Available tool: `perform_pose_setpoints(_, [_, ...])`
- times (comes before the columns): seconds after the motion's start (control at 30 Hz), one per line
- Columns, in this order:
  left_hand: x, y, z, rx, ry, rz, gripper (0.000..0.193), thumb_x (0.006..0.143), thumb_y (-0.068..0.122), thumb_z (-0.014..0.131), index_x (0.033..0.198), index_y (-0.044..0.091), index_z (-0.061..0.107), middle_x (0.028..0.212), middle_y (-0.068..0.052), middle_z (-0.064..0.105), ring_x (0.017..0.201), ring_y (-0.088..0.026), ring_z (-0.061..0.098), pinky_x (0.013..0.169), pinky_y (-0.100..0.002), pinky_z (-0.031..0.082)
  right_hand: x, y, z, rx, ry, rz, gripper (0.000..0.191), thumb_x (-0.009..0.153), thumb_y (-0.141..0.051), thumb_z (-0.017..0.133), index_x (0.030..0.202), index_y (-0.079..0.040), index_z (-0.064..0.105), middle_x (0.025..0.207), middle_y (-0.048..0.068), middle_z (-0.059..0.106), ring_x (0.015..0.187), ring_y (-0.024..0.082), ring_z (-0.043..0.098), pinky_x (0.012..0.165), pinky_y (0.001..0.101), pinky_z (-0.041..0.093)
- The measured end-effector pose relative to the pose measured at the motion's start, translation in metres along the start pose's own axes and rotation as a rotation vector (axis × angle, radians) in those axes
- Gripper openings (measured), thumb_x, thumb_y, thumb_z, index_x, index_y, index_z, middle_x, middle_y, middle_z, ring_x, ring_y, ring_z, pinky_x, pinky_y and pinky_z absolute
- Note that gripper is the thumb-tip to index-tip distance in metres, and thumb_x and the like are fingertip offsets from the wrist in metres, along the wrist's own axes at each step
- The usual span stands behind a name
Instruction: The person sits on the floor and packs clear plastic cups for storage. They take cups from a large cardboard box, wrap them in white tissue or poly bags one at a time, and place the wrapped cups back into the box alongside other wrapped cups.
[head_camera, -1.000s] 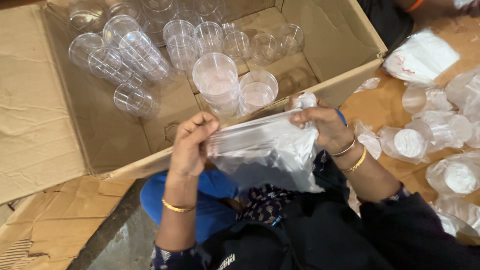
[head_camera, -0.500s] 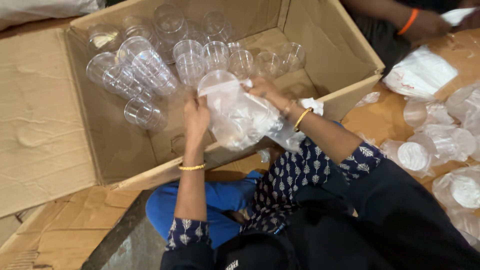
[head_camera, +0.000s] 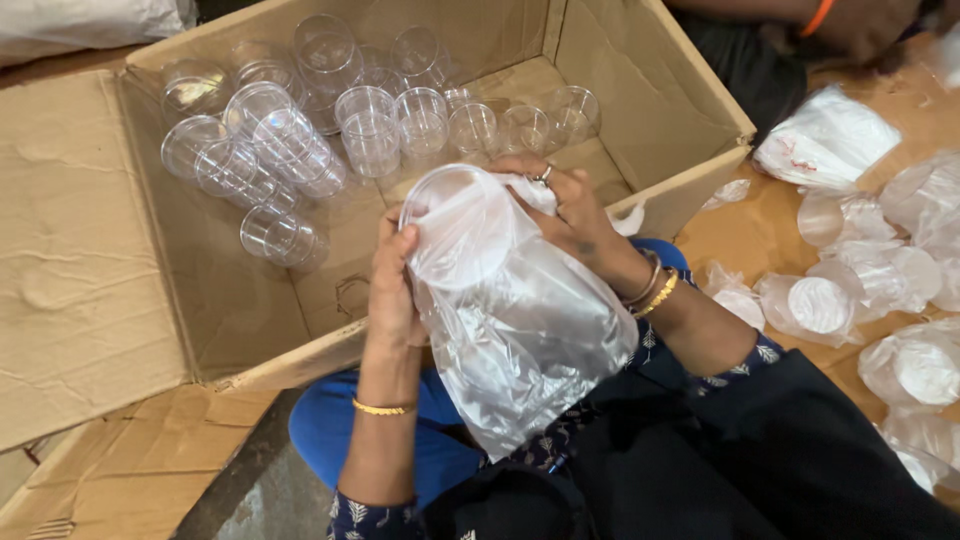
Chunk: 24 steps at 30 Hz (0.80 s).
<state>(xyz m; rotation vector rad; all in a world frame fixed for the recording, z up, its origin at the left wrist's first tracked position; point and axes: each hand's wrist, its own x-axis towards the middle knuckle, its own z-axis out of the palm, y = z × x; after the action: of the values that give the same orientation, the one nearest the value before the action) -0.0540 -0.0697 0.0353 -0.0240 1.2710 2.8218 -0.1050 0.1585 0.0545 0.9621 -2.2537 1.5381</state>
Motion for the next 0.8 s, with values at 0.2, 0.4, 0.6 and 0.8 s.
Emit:
perform_pose_setpoints(0.2, [-0.007,-0.016,0.012,-0.055,-0.02,-0.013,0.054,0.085,0.029,0.068,0.13,0.004,0.05,0.124,-0.012,0.061,0.116,-0.025,0.062,0.103,-0.04,0.052,0.0,-0.059,-0.025,-0.115,-0.058,0.15,0.03,0.1,-0.006,0.063,0.13,-0.004,0.065,0.116,0.015,0.076,0.103,0.027,0.077,0.088,0.0337,0.059])
perform_pose_setpoints(0.4, [-0.012,-0.026,0.011,-0.114,-0.066,0.014,0.06,0.083,0.028,0.07,0.133,0.001,0.053,0.129,-0.014,0.06,0.114,-0.026,0.062,0.102,-0.041,0.053,-0.005,-0.071,-0.039,-0.226,-0.086,0.109,0.033,0.093,-0.002,0.065,0.126,-0.005,0.066,0.121,0.018,0.074,0.088,0.031,0.076,0.079,0.0359,0.06])
perform_pose_setpoints(0.6, [-0.015,-0.039,0.001,-0.183,-0.183,-0.07,0.063,0.082,0.032,0.072,0.131,-0.003,0.054,0.111,-0.02,0.067,0.101,-0.03,0.068,0.092,-0.043,0.057,-0.031,-0.061,-0.038,-0.232,0.007,-0.052,0.022,0.093,0.0,0.066,0.115,-0.001,0.064,0.106,0.017,0.073,0.093,0.032,0.074,0.078,0.0381,0.058])
perform_pose_setpoints(0.8, [-0.016,-0.057,0.015,0.265,-0.876,-0.458,0.054,0.083,0.031,0.081,0.126,0.001,0.07,0.113,-0.016,0.071,0.102,-0.028,0.069,0.094,-0.04,0.055,-0.056,-0.019,-0.047,-0.083,-0.153,0.028,0.014,0.083,0.0,0.067,0.097,-0.002,0.071,0.082,0.013,0.073,0.074,0.029,0.072,0.066,0.0373,0.055])
